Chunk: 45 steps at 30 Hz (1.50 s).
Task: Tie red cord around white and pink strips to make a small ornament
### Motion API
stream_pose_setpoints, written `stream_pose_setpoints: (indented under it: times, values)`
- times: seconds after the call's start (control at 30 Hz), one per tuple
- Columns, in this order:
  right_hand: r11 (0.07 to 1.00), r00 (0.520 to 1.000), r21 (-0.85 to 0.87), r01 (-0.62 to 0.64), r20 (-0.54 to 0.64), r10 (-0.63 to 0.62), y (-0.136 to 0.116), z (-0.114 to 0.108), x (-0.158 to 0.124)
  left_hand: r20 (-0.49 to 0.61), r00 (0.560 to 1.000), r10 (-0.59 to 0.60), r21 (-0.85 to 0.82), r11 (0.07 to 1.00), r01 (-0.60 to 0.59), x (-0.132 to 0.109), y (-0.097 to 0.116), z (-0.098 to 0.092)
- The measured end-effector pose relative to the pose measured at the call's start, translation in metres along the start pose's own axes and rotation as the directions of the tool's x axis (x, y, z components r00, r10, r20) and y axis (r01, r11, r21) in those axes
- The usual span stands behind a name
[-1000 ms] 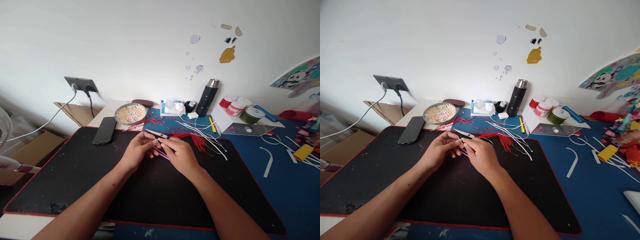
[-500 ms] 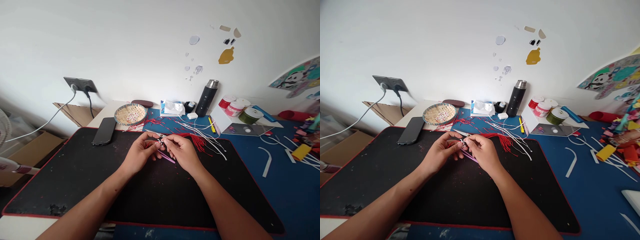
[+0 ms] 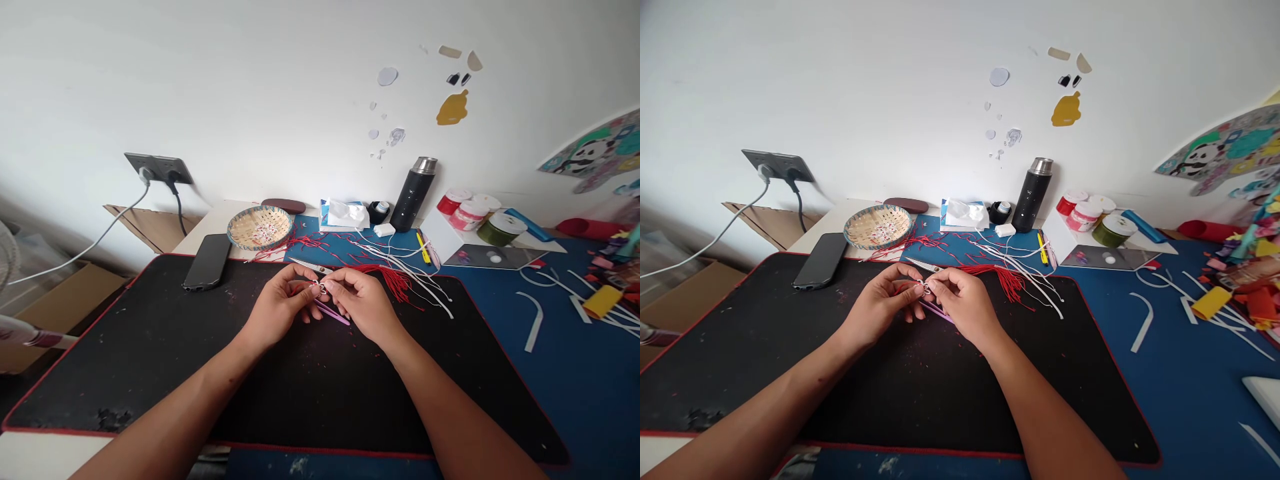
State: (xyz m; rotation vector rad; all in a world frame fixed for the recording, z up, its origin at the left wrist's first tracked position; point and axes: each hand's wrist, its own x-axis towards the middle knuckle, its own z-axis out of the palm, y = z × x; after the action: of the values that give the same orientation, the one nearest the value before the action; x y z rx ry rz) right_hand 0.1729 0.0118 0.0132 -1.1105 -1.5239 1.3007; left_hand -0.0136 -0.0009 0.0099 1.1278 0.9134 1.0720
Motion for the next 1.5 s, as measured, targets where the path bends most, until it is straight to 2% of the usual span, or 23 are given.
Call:
stream_pose_setpoints:
  times: [0.47, 0.8, 1.0, 1.5]
  values:
    - [0.998, 0.999, 0.043, -0.039, 0.018, 0.038, -0.0005, 0.0013, -0.0001, -0.005, 1.0, -0.02, -0.029, 0.999, 0.02, 0.0007, -0.0003, 0.0009]
    - [0.988, 0.997, 0.14, -0.071, 0.012, 0.07, 0.0015, -0.0012, 0.0022, -0.002, 1.0, -0.015, -0.002, 1.0, 0.015, -0.0004, 0.0016, 0.0018]
    - [0.986, 0.994, 0.137, -0.099, 0.048, 0.093, 0.0004, -0.0007, 0.0021, 0.002, 1.0, -0.016, -0.008, 1.0, 0.016, -0.0002, 0.0013, 0.0021]
    - [0.984, 0.994, 0.142, -0.108, 0.048, 0.102, 0.0015, 0.0025, 0.0022, -0.023, 0.998, -0.051, -0.056, 0.997, 0.05, 0.0006, 0.0009, 0.0035]
